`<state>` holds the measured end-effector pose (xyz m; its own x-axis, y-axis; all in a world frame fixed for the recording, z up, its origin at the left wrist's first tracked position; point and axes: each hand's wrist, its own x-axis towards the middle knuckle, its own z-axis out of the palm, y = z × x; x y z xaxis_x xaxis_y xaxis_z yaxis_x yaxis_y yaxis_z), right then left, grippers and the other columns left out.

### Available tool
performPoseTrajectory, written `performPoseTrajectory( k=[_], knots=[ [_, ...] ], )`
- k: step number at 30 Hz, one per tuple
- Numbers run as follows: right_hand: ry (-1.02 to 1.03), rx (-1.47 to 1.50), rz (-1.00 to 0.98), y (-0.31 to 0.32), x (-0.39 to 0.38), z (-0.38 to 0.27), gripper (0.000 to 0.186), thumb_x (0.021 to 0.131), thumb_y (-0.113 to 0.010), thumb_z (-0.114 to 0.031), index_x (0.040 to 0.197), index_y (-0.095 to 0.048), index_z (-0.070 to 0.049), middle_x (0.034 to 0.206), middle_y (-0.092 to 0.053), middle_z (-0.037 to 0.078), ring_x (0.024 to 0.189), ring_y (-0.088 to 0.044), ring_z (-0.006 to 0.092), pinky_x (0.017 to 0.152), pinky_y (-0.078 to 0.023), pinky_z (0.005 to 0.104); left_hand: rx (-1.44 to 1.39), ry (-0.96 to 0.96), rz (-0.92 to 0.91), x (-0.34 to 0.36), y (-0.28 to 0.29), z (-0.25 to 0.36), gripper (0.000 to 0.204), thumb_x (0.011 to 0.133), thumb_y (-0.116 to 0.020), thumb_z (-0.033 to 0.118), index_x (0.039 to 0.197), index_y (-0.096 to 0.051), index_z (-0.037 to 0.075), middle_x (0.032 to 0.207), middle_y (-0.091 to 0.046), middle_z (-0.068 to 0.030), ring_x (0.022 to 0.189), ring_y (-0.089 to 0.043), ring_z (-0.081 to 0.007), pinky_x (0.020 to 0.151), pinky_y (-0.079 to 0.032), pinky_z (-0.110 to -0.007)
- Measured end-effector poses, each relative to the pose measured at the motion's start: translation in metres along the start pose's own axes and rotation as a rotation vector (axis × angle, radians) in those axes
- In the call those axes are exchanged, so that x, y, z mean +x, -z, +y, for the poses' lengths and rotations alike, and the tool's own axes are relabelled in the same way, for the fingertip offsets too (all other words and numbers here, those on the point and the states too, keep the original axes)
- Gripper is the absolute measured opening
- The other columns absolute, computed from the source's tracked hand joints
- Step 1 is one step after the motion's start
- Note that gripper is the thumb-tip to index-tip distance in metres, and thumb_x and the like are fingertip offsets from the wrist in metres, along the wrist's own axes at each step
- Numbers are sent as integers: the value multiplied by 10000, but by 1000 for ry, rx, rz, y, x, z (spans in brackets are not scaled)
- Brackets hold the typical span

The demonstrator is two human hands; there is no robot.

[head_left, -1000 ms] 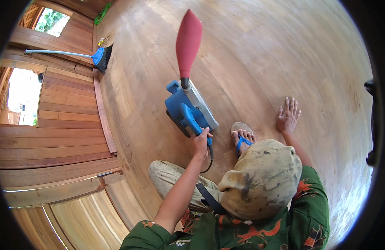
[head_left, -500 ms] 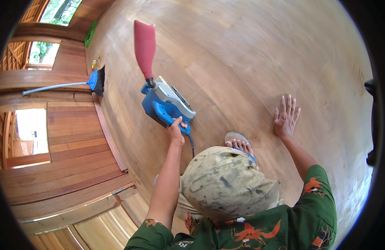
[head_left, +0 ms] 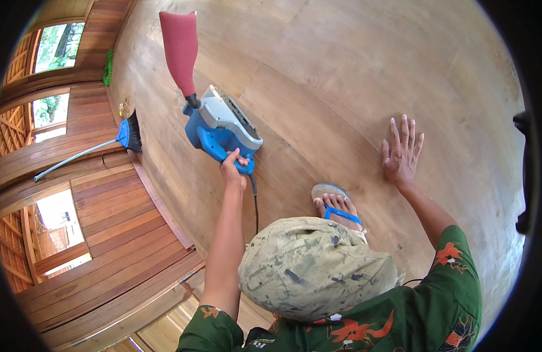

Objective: The person uses an electric sander to smooth a wooden floor. They move the sander across the surface in overlapping passes, occasionally pausing to check the finish.

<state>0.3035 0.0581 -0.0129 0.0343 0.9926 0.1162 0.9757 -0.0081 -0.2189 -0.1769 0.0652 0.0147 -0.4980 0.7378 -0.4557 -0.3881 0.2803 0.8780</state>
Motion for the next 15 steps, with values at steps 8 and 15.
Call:
performPoseTrajectory(
  k=[8, 15],
  knots=[
    [-32, 39, 37, -19, -26, -23, 631, 1018, -591, -345, 1601, -405, -194, 1728, -212, 105, 1609, -142, 329, 1281, -70, 606, -66, -22, -15, 73, -58, 18, 158, 962, -700, 94, 965, -549, 47, 687, -529, -37, 606, -536, -174, 621, -521, -345],
    [-14, -48, 92, -10, -13, -10, 644, 1008, -608, -340, 1601, -406, -194, 1723, -221, 112, 1608, -141, 334, 1278, -75, 613, -126, -113, -61, 95, -93, 11, 159, 959, -733, 93, 970, -581, 46, 743, -561, -36, 646, -563, -175, 625, -527, -322]
  ],
)
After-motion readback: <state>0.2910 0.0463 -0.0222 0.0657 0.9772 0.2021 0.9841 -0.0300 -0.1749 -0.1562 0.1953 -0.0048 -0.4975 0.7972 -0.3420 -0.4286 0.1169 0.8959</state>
